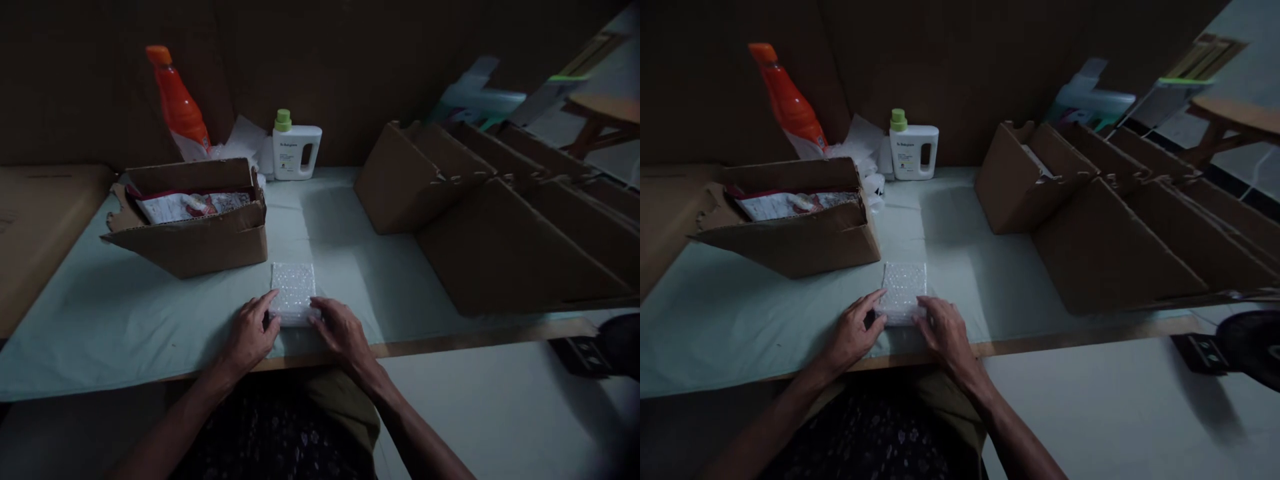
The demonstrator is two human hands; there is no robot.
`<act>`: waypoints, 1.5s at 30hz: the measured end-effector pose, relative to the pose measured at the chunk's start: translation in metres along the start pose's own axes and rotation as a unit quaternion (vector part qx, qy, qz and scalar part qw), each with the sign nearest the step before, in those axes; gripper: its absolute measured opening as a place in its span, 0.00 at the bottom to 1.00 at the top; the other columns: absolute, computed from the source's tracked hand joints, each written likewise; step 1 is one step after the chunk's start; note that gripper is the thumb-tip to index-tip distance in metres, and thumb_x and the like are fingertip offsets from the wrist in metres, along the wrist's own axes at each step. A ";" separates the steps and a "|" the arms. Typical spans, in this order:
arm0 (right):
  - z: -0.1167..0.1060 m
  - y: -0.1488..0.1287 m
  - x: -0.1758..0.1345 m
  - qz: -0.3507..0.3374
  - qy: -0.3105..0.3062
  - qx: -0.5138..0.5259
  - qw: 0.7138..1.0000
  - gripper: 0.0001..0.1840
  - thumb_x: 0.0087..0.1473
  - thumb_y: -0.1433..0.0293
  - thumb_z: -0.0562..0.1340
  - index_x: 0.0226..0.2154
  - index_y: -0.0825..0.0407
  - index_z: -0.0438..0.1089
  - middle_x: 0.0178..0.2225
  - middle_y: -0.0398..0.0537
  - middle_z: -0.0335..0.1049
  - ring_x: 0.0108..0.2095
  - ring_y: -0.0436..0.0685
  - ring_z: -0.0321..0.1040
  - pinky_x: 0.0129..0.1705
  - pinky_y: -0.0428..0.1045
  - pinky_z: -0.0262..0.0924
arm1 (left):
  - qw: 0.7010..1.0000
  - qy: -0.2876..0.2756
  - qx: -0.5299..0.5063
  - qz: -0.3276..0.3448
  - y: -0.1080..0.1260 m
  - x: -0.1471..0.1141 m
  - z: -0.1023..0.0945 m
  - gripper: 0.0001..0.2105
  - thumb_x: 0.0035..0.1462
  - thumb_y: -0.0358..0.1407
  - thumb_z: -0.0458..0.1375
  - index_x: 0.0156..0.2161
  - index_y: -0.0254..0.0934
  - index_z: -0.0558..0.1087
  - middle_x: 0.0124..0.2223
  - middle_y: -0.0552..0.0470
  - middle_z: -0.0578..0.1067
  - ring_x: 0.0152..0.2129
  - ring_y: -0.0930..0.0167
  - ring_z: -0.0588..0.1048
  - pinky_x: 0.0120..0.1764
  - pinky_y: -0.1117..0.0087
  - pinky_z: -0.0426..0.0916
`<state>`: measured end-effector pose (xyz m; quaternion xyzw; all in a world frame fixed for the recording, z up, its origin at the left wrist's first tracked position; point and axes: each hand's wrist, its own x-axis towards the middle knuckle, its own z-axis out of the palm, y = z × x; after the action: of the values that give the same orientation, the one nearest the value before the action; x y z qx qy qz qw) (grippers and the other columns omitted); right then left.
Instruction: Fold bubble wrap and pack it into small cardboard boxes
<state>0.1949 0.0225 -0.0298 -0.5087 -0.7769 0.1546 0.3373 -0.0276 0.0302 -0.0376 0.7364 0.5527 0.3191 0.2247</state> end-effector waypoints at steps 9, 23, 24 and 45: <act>0.008 -0.003 -0.008 -0.116 0.010 -0.136 0.984 0.19 0.60 0.74 0.60 0.53 0.50 0.69 0.57 0.55 0.71 0.58 0.64 0.65 0.53 0.59 0.61 | 0.995 -0.024 0.095 -0.030 0.003 0.011 0.000 0.21 0.58 0.31 0.57 0.57 0.33 0.72 0.41 0.44 0.80 0.39 0.62 0.77 0.48 0.58 0.73; 0.007 -0.007 0.001 -0.058 -0.014 -0.065 0.996 0.10 0.65 0.72 0.58 0.47 0.51 0.72 0.38 0.50 0.78 0.38 0.57 0.72 0.43 0.54 0.62 | 0.997 -0.013 0.004 0.081 0.001 0.001 -0.007 0.17 0.63 0.29 0.54 0.56 0.34 0.71 0.44 0.45 0.80 0.41 0.66 0.77 0.45 0.63 0.73; 0.006 -0.007 0.001 -0.054 0.006 -0.081 0.995 0.12 0.64 0.71 0.58 0.49 0.52 0.71 0.41 0.53 0.78 0.41 0.59 0.72 0.43 0.54 0.63 | 0.998 -0.021 0.020 0.061 0.002 0.005 -0.005 0.18 0.62 0.30 0.54 0.56 0.34 0.71 0.45 0.45 0.80 0.41 0.65 0.77 0.45 0.62 0.73; 0.005 -0.018 0.015 -0.010 -0.041 0.112 0.993 0.18 0.62 0.62 0.62 0.54 0.46 0.70 0.56 0.56 0.72 0.53 0.63 0.73 0.48 0.56 0.72 | 0.919 -0.045 -0.345 -0.188 0.016 -0.008 -0.010 0.30 0.62 0.35 0.52 0.68 0.37 0.53 0.45 0.46 0.76 0.38 0.68 0.78 0.43 0.66 0.77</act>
<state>0.1758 0.0286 -0.0178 -0.4529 -0.7729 0.2579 0.3619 -0.0250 0.0175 -0.0214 0.5092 0.5261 0.4083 0.5452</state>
